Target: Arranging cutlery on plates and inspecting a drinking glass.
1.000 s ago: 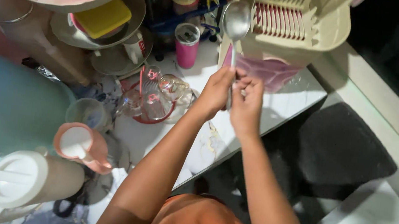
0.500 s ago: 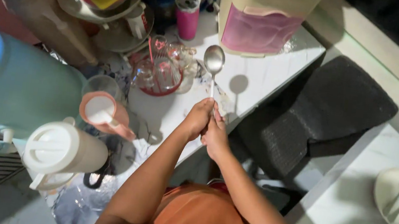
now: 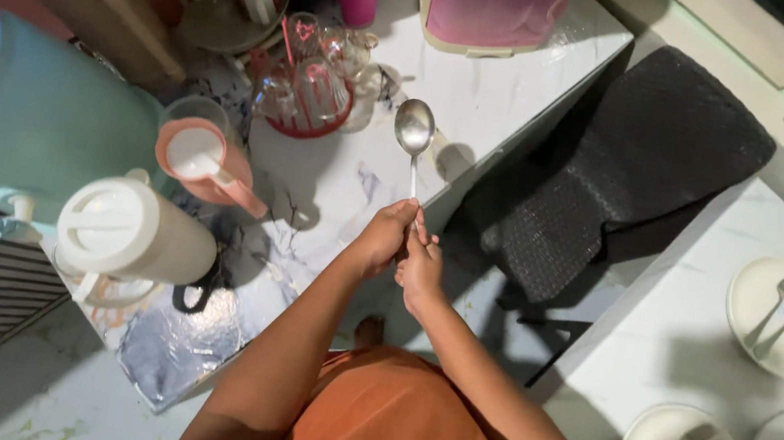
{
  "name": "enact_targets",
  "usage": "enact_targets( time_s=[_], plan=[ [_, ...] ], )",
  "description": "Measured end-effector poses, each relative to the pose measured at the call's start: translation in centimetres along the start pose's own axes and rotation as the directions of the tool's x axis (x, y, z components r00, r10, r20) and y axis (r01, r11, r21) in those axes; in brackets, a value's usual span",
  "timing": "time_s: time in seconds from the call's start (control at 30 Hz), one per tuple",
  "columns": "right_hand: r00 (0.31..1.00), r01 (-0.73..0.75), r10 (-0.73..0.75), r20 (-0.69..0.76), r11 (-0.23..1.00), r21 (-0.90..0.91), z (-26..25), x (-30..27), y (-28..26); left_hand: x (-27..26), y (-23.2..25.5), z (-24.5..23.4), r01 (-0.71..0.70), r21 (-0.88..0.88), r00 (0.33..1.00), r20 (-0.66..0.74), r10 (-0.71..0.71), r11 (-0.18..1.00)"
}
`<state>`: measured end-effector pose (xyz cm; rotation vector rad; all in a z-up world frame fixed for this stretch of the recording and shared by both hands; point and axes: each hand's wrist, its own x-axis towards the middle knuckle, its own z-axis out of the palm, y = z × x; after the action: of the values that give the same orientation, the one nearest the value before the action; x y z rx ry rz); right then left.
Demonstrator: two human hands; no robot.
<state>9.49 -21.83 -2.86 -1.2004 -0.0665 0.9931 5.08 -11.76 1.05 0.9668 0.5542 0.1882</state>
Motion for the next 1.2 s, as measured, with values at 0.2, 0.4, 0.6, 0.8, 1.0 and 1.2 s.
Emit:
enact_targets(
  time_s=[0.2,0.4,0.6,0.8,1.0,1.2],
  plan=[
    [0.999,-0.020,0.020,-0.048,1.000,0.001,-1.0,-5.6,-0.8,-3.9,-1.5,3.4,0.030,0.068,0.999,-0.029,-0.028,0.997],
    [0.995,0.095,-0.095,-0.020,0.995,-0.021,-4.6,-10.0,1.7,-7.3,-5.6,5.9,-0.030,0.002,0.999,0.031,0.030,1.000],
    [0.979,0.204,-0.203,0.019,0.975,-0.084,-6.0,-14.9,4.1,-11.2,-9.2,7.0,-0.077,0.016,0.997,-0.003,0.078,0.997],
    [0.990,0.136,-0.137,-0.017,0.990,-0.043,-6.1,-18.4,6.1,-14.7,-11.2,7.2,-0.068,0.019,0.998,0.001,0.068,0.997],
    [0.974,0.222,-0.226,-0.032,0.971,-0.091,-8.0,-19.0,10.3,-17.7,-11.8,7.8,-0.030,0.032,1.000,0.010,0.030,0.999],
    [0.958,0.233,-0.264,-0.110,0.943,-0.236,-6.6,-22.7,11.6,-20.1,-14.0,6.4,-0.074,0.026,0.995,0.075,0.072,0.997]
  ],
)
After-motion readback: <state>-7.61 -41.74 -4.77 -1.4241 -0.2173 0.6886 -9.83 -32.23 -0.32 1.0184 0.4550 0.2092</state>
